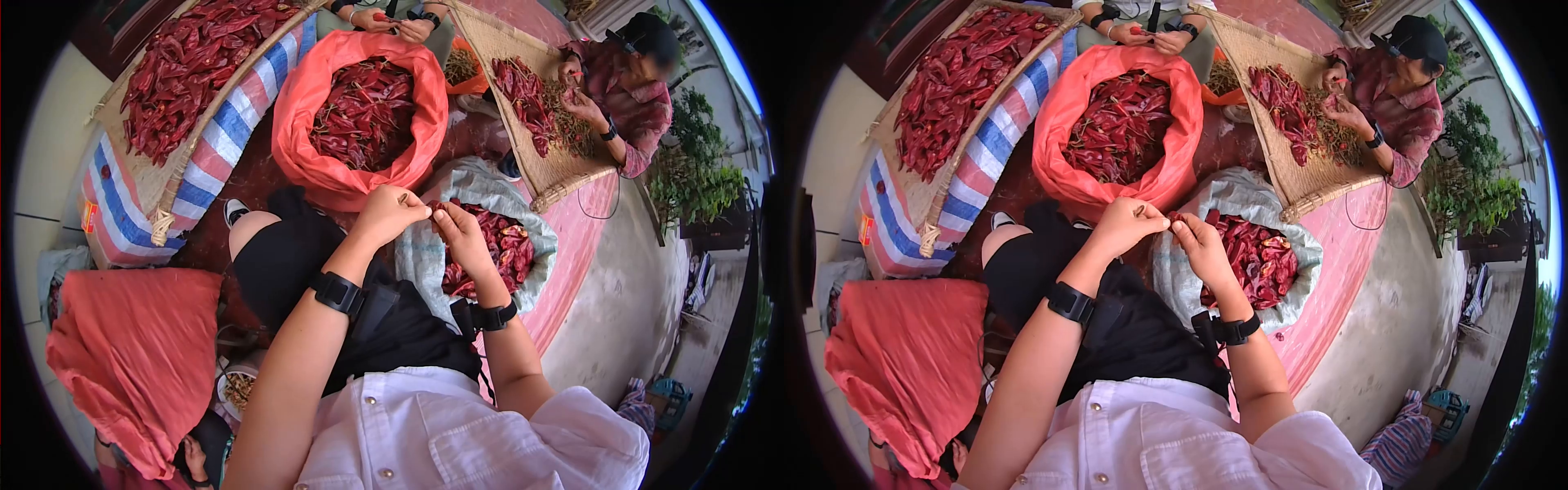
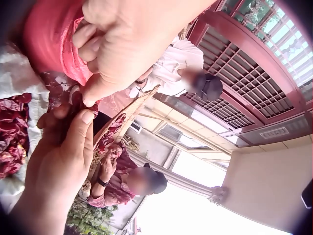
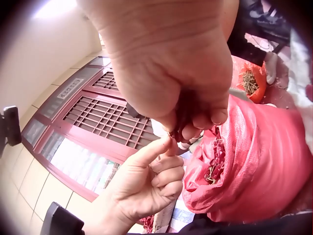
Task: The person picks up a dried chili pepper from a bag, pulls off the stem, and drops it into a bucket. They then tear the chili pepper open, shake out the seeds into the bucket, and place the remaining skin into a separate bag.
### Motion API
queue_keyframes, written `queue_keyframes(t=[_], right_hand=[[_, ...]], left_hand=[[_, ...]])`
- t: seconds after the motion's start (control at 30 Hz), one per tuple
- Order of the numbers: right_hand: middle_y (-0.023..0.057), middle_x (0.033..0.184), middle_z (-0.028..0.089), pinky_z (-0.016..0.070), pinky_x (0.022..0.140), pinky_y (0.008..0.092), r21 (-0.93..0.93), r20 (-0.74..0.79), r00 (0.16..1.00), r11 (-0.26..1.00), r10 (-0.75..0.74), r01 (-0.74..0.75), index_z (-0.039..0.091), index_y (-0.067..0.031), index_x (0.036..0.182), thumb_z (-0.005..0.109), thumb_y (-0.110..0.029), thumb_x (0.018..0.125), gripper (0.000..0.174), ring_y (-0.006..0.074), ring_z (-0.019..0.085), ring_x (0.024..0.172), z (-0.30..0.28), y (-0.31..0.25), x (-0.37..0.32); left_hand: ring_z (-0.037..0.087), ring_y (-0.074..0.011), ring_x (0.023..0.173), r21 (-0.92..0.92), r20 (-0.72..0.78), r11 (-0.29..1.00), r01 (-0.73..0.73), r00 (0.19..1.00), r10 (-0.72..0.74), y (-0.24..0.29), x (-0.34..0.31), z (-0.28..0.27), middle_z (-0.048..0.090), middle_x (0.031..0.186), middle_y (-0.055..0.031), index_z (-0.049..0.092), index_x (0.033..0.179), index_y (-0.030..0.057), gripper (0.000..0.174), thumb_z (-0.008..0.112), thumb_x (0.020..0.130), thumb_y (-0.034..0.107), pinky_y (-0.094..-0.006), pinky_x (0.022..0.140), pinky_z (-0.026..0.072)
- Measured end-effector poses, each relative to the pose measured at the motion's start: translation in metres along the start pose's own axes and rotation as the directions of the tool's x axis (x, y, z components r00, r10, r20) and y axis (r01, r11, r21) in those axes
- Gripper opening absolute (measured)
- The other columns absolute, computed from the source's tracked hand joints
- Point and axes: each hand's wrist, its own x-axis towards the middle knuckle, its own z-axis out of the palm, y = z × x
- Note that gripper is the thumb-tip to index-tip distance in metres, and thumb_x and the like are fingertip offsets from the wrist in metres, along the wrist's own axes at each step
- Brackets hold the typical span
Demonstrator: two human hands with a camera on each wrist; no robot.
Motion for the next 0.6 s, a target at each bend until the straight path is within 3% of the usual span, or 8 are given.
queue_keyframes(t=[0.03,0.17,0.2,0.27,0.3,0.5,0.6], right_hand=[[-0.0031,0.062,0.045,0.0325,0.051,0.0196,0.035,0.008,0.999,0.998,0.046,-0.046,0.054,-0.0022,0.083,0.045,-0.021,0.091,0.022,0.0046,0.039,0.056,-0.002,0.004,0.001],[-0.0044,0.062,0.044,0.0293,0.048,0.0189,0.1,-0.016,0.998,0.993,0.062,-0.06,0.055,-0.0032,0.083,0.043,-0.023,0.091,0.024,0.0028,0.037,0.054,-0.005,0.015,0.006],[-0.0044,0.062,0.044,0.0293,0.048,0.0189,0.099,-0.015,0.998,0.994,0.056,-0.055,0.055,-0.0032,0.083,0.043,-0.023,0.091,0.024,0.0028,0.037,0.054,-0.004,0.012,0.006],[-0.0054,0.062,0.044,0.028,0.048,0.018,0.247,-0.003,0.991,0.961,0.132,-0.127,0.055,-0.0035,0.083,0.043,-0.022,0.091,0.024,0.0022,0.036,0.054,-0.003,0.005,0.006],[-0.0062,0.062,0.043,0.0266,0.048,0.0172,0.291,0.011,0.991,0.947,0.135,-0.132,0.055,-0.0039,0.083,0.044,-0.021,0.09,0.022,0.0018,0.035,0.054,-0.003,0.0,0.006],[-0.0072,0.062,0.042,0.026,0.048,0.0172,0.352,0.045,0.979,0.914,0.2,-0.203,0.057,-0.0033,0.083,0.046,-0.021,0.089,0.022,0.0013,0.034,0.054,-0.01,-0.01,0.008],[-0.0076,0.062,0.042,0.0256,0.048,0.0175,0.344,0.102,0.982,0.921,0.156,-0.182,0.057,-0.0032,0.08,0.046,-0.021,0.089,0.023,0.0013,0.034,0.053,-0.016,-0.015,0.008]], left_hand=[[0.047,-0.0036,0.059,-0.001,-0.004,1.0,-0.003,1.0,0.003,0.001,0.0,0.001,0.055,0.062,0.0037,0.062,0.07,0.0017,0.012,0.065,0.07,0.013,-0.0205,0.055,0.0378],[0.055,-0.0098,0.055,0.188,-0.173,0.943,-0.275,0.936,0.308,0.009,-0.001,0.003,0.062,0.064,-0.0088,0.065,0.085,-0.001,0.015,0.061,0.075,0.01,-0.0236,0.055,0.0432],[0.055,-0.0098,0.055,0.19,-0.176,0.941,-0.279,0.934,0.312,0.014,-0.004,0.002,0.062,0.064,-0.0088,0.065,0.085,-0.001,0.015,0.061,0.075,0.01,-0.0236,0.055,0.0432],[0.058,-0.0116,0.058,0.23,-0.158,0.926,-0.3,0.927,0.34,0.025,-0.008,0.001,0.062,0.065,-0.0105,0.065,0.085,-0.0008,0.014,0.06,0.076,0.009,-0.0251,0.057,0.045],[0.061,-0.0165,0.061,0.28,-0.152,0.892,-0.354,0.902,0.405,0.023,-0.007,0.002,0.062,0.068,-0.0125,0.065,0.084,0.0,0.014,0.06,0.075,0.009,-0.0283,0.058,0.0463],[0.06,-0.027,0.068,0.48,-0.081,0.72,-0.501,0.792,0.605,0.015,-0.003,0.007,0.063,0.078,-0.0129,0.064,0.083,0.0024,0.013,0.059,0.075,0.011,-0.0351,0.062,0.0471],[0.059,-0.0282,0.07,0.548,-0.023,0.677,-0.492,0.8,0.6,0.018,-0.006,0.007,0.062,0.076,-0.0111,0.063,0.081,0.0035,0.011,0.059,0.075,0.012,-0.0357,0.062,0.0472]])
